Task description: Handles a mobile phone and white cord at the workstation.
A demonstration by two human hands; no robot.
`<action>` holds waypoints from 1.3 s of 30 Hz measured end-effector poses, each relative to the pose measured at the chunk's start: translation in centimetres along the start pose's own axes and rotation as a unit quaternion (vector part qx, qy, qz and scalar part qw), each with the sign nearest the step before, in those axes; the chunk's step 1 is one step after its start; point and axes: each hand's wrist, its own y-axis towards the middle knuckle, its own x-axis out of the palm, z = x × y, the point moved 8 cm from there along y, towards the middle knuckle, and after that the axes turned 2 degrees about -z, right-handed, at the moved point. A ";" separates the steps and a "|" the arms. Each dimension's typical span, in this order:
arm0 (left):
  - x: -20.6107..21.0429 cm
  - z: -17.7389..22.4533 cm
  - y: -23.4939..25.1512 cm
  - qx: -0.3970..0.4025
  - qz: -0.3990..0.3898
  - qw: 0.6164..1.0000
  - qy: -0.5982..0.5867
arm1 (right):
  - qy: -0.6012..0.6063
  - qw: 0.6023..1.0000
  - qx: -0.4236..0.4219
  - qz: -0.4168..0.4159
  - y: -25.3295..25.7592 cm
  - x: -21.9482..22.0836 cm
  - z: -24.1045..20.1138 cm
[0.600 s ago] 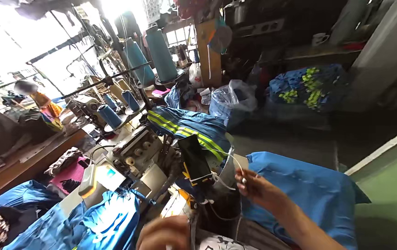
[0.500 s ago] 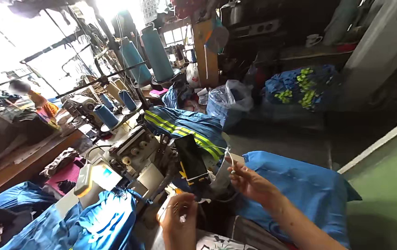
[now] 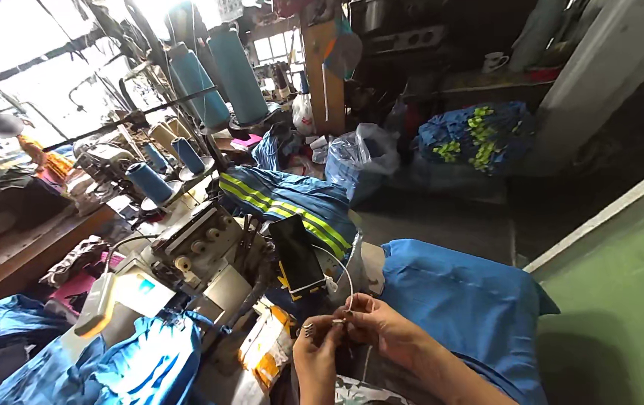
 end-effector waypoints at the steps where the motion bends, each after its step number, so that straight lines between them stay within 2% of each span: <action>1: -0.3 0.0 0.0 -0.006 0.012 1.000 -0.005 | -0.007 1.000 -0.002 -0.008 0.1 0.2 0.0; 3: -0.6 0.1 -0.1 -0.031 0.020 0.999 -0.002 | -0.029 1.000 -0.002 0.000 0.3 0.5 -0.1; 6: 0.7 -0.5 0.0 -0.042 -0.080 0.996 0.000 | -0.057 0.998 -0.010 0.003 0.2 0.8 -0.5; 8: 1.5 -1.1 -0.5 -0.060 -0.114 0.991 -0.020 | -0.080 0.996 -0.027 0.001 0.0 1.0 -0.9; 13: 0.5 -1.8 -1.3 -0.164 -0.059 0.984 0.034 | -0.161 0.984 -0.066 0.043 -0.2 -0.6 -2.6; 15: -0.1 -1.7 -1.4 -0.174 -0.053 0.982 0.042 | -0.192 0.977 -0.070 0.061 -0.1 -1.3 -3.2; 21: -0.7 -1.4 -1.6 -0.125 -0.032 0.989 0.072 | -0.188 0.977 -0.082 0.066 -0.2 -0.5 -4.0; 27: -1.2 -0.2 -1.5 -0.105 0.044 0.989 0.091 | -0.168 0.977 -0.102 0.081 -0.3 0.3 -4.1; 30: -1.5 0.4 -1.6 -0.039 0.068 0.987 0.141 | -0.160 0.978 -0.107 0.082 -0.4 0.8 -4.2; 34: -1.5 1.9 -1.5 0.092 0.075 0.961 0.250 | -0.150 0.980 -0.110 0.078 -0.3 1.4 -4.0; 37: -1.4 2.0 -1.5 0.117 0.074 0.951 0.275 | -0.143 0.980 -0.115 0.079 -0.3 1.7 -3.9; 39: -1.5 1.5 -1.6 0.095 0.078 0.958 0.259 | -0.122 0.982 -0.119 0.078 -0.3 1.9 -3.9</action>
